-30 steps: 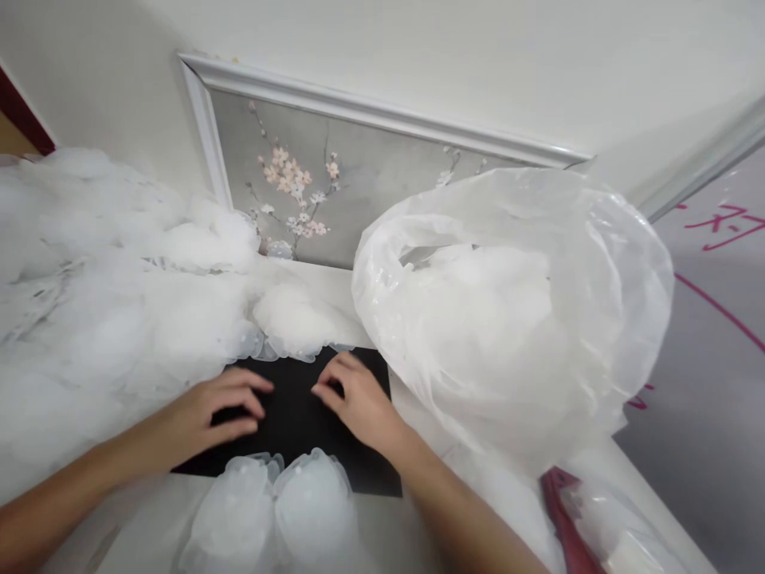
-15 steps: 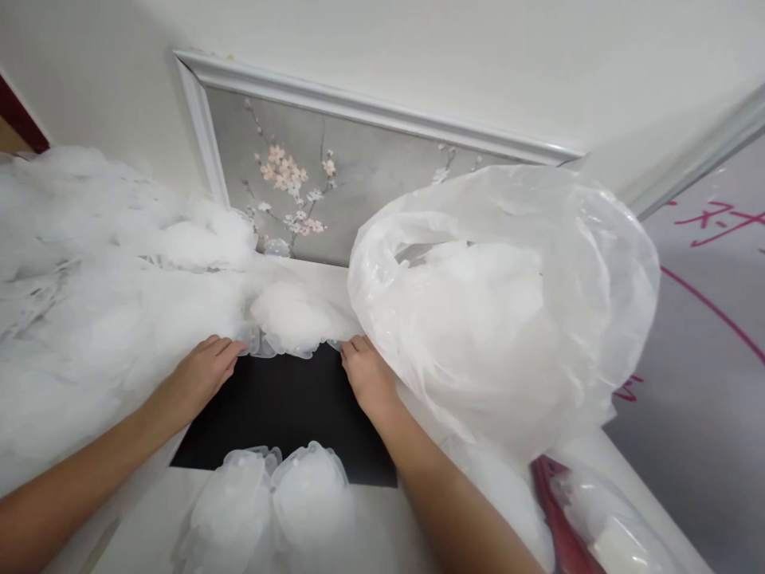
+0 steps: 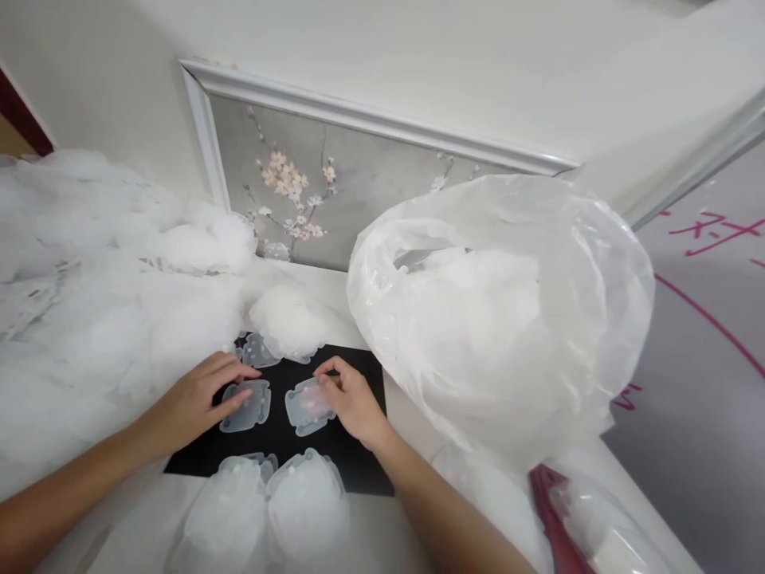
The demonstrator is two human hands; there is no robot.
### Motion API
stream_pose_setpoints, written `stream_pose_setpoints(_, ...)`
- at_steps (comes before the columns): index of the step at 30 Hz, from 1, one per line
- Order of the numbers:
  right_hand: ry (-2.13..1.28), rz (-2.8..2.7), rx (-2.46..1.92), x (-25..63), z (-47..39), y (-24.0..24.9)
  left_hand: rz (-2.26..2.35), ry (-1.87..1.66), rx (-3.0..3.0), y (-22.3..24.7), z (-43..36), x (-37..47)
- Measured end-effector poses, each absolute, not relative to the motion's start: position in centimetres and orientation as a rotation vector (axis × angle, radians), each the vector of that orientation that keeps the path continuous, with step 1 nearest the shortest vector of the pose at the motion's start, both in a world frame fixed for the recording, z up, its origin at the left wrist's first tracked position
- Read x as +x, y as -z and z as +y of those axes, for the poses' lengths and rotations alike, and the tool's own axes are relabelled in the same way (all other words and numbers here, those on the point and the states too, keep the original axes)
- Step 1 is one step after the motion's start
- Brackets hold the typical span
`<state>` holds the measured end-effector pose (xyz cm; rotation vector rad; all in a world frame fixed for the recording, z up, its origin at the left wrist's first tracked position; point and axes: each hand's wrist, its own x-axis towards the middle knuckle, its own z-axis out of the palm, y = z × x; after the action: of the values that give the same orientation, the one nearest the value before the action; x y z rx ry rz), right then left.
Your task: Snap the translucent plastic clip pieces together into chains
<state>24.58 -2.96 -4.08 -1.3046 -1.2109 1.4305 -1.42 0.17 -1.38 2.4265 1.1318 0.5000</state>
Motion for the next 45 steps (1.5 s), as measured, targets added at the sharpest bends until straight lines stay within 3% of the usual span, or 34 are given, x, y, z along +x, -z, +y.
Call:
stream_pose_setpoints(10, -1.69, -0.97, -1.12, 25.1, -3.0, 3.4, 1.287, -0.441, 2.254, 2.2, 0.4, -1.9)
stream_pose_setpoints(26, -1.736, -0.951, -1.002, 25.1, -2.9, 4.1, 1.115, -0.553, 1.223, 0.0, 0.0, -0.7)
stream_pose_setpoints(34, -1.631, -1.278, -0.949, 25.2, -3.1, 4.3, 0.965, -0.5, 1.444, 0.8, 0.2, -1.5)
stream_pose_setpoints(45, -1.144, -1.816, -0.978, 25.4, -3.4, 4.9, 0.873, -0.381, 1.927, 1.1, 0.2, -2.4)
